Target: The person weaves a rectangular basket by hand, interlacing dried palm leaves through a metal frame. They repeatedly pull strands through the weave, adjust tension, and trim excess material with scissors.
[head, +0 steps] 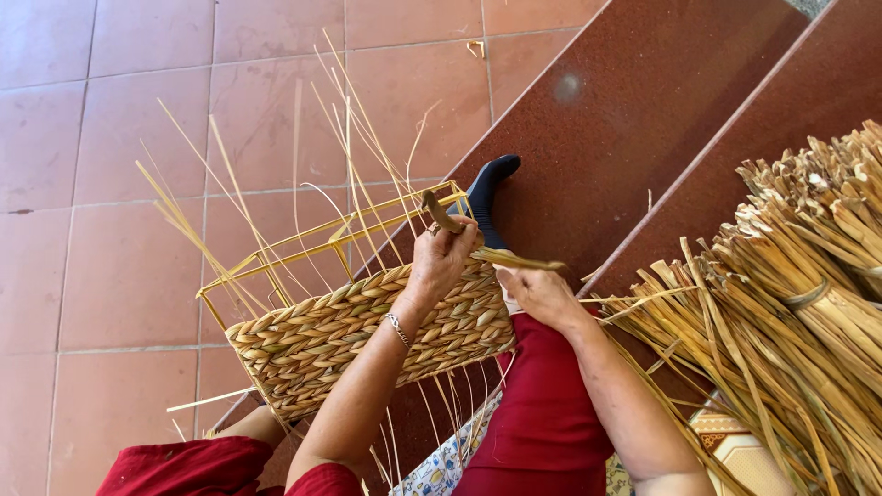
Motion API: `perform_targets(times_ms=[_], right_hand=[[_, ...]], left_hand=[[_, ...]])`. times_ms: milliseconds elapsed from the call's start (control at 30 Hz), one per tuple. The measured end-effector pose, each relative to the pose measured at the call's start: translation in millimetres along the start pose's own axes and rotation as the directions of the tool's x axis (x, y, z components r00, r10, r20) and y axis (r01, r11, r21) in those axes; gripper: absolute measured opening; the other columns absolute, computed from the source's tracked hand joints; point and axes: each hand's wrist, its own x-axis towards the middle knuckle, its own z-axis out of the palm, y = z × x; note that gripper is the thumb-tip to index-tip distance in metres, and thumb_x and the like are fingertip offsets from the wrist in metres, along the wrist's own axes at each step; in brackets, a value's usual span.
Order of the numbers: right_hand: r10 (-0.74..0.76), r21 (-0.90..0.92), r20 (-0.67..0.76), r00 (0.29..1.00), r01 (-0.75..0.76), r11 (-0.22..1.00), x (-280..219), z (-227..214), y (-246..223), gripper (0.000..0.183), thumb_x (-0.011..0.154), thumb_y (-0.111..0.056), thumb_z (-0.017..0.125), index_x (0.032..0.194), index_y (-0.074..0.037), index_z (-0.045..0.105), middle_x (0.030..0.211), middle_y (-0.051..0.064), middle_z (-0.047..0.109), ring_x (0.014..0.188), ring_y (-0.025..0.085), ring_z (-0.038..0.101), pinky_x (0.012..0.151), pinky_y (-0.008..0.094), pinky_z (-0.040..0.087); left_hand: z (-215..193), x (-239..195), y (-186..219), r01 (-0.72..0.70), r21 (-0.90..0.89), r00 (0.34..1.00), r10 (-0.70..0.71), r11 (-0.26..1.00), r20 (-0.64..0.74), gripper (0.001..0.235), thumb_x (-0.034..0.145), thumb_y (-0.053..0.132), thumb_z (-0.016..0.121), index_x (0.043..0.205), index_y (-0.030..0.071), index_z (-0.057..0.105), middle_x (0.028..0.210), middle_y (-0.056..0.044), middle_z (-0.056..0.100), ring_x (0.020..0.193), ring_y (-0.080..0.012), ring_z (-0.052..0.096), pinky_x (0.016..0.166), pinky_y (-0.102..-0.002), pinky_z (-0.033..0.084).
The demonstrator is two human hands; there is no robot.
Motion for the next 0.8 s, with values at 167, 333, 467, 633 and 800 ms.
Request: perform_targets(times_ms=[167,333,467,633,800], right_hand=[[-0.121,0.143,-0.250,0.961,0.160,0.977,16,-7,-9,0.035,0.091,-0.029,0.078,0.114,-0.006,0.067,0.095,0.014,0.074,0.085,0.029,0.070,0.078,0.038,0.059],[-0.418,0.929,-0.043,0.907,0.190,0.317,46,-9,-24,0.035,0.095,-0.007,0.064,0.128,-0.010,0.055,0.143,0.010,0.060,0.132,0.021,0.058,0.112,0.038,0.047],[-0.407,0.989,0.072,0.911,-0.012,0.147,66,-5,-18,0.041,0.094,-0.006,0.064,0.134,-0.012,0.055,0.139,0.011,0.061,0.131,0.021,0.056,0.116,0.041,0.041],[-0.308,0.785,0.198,0.931,0.037,0.618,75,-2,-8,0.043,0.099,-0.019,0.063,0.141,-0.012,0.059,0.125,0.007,0.063,0.111,0.017,0.055,0.105,0.037,0.046],[-0.356,0.575,0.288,0.889,0.137,0.807,72,-7,-10,0.046,0.093,-0.023,0.065,0.137,-0.011,0.062,0.119,0.002,0.071,0.111,0.012,0.061,0.104,0.033,0.048]], left_hand=[[-9,2,-1,0.067,0.062,0.997,-0.070,0.996,0.039,0.016,0.102,0.014,0.064,0.113,0.003,0.068,0.089,-0.004,0.074,0.083,-0.0095,0.070,0.073,-0.026,0.060],[-9,-3,-18,0.159,-0.041,0.987,-0.158,0.986,0.017,0.017,0.103,0.014,0.065,0.115,0.004,0.071,0.088,-0.003,0.072,0.079,-0.0081,0.066,0.067,-0.025,0.056],[-12,-10,-28,0.269,-0.251,0.963,-0.260,0.930,0.066,0.019,0.105,0.015,0.063,0.120,0.005,0.070,0.087,-0.001,0.068,0.077,-0.0063,0.062,0.065,-0.023,0.054],[-18,-14,-32,0.265,-0.211,0.964,-0.258,0.941,0.061,0.021,0.103,0.018,0.063,0.119,0.007,0.069,0.091,-0.001,0.072,0.081,-0.0078,0.070,0.071,-0.024,0.062],[-20,-12,-30,0.271,-0.209,0.963,-0.261,0.940,0.075,0.022,0.103,0.018,0.063,0.120,0.007,0.070,0.091,-0.003,0.073,0.083,-0.0087,0.070,0.073,-0.025,0.063]])
